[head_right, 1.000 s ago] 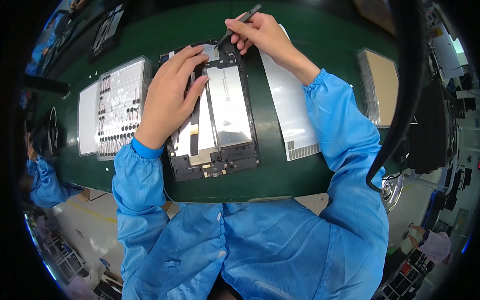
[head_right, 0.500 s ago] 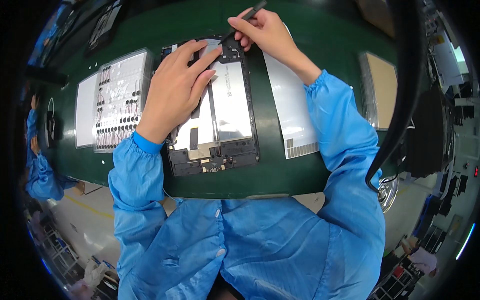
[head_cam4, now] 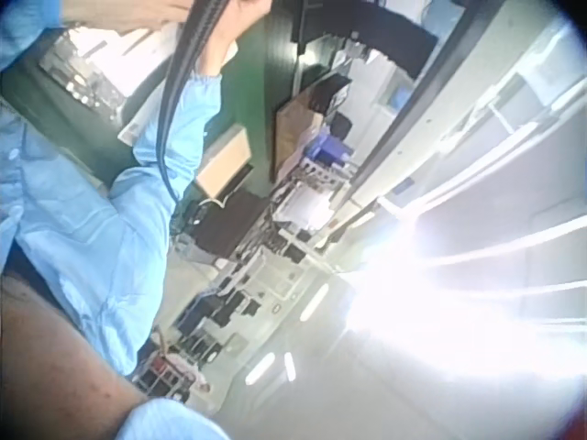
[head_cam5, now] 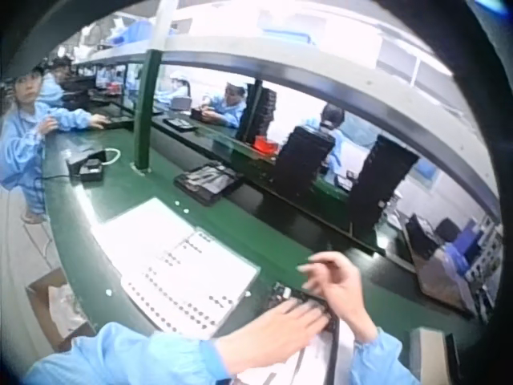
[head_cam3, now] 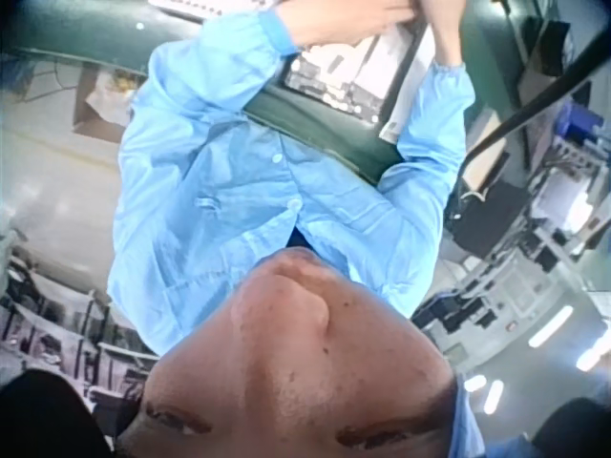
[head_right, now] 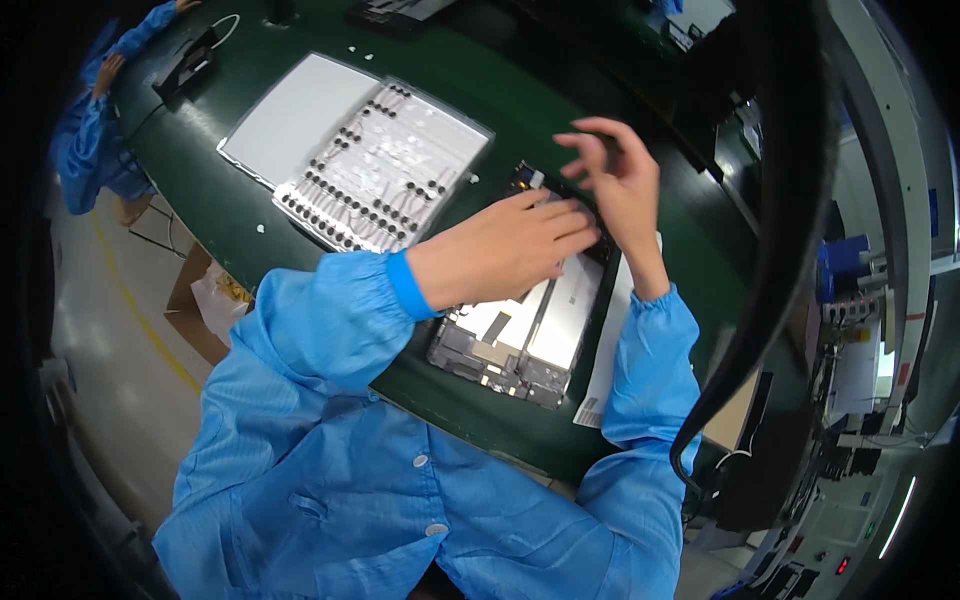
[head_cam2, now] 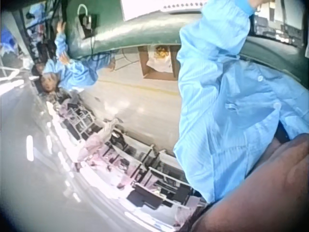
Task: The recorder is seen assembling a tablet-like electronic device, applying labels and connecting components.
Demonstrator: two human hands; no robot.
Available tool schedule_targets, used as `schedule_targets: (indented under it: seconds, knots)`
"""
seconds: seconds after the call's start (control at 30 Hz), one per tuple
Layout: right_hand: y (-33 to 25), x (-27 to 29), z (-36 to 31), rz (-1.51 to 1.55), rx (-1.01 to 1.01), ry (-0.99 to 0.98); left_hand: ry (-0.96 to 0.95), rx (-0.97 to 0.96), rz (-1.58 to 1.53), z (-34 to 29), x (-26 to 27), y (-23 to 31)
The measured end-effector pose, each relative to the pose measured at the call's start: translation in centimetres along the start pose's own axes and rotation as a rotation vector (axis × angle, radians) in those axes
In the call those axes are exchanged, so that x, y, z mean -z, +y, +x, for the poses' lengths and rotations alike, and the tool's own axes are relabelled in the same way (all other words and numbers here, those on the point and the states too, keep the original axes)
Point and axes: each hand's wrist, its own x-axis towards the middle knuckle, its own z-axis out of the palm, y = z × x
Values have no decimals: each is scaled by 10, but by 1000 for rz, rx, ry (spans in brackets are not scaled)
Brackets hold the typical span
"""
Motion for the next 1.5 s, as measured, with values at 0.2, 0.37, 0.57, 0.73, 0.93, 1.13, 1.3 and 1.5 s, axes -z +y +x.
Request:
schedule_targets:
  seconds: [0.2, 0.37, 0.57, 0.73, 0.93, 1.13, 1.3, 1.5]
  knots:
    - [-9, -105, 81, -461, 530, -409, -150, 252, -866, -51, 107, -85]
    - [9, -150, 104, -619, 792, -502, 540, 695, -370, -111, 103, -185]
    - [8, -157, 103, -742, 941, -439, 562, 746, -283, -113, 91, -185]
    - [12, -158, 100, -442, 663, -343, 367, 693, -295, -114, 90, -179]
    - [15, -159, 93, 83, 275, -299, 234, 600, -279, -101, 96, -165]
    - [14, -166, 89, 220, 247, -374, 232, 612, -247, -104, 100, -163]
    - [21, -162, 94, 300, 184, -279, 225, 604, -177, -102, 101, -166]
    - [26, -163, 95, 391, 108, -231, 61, 658, -245, -102, 101, -161]
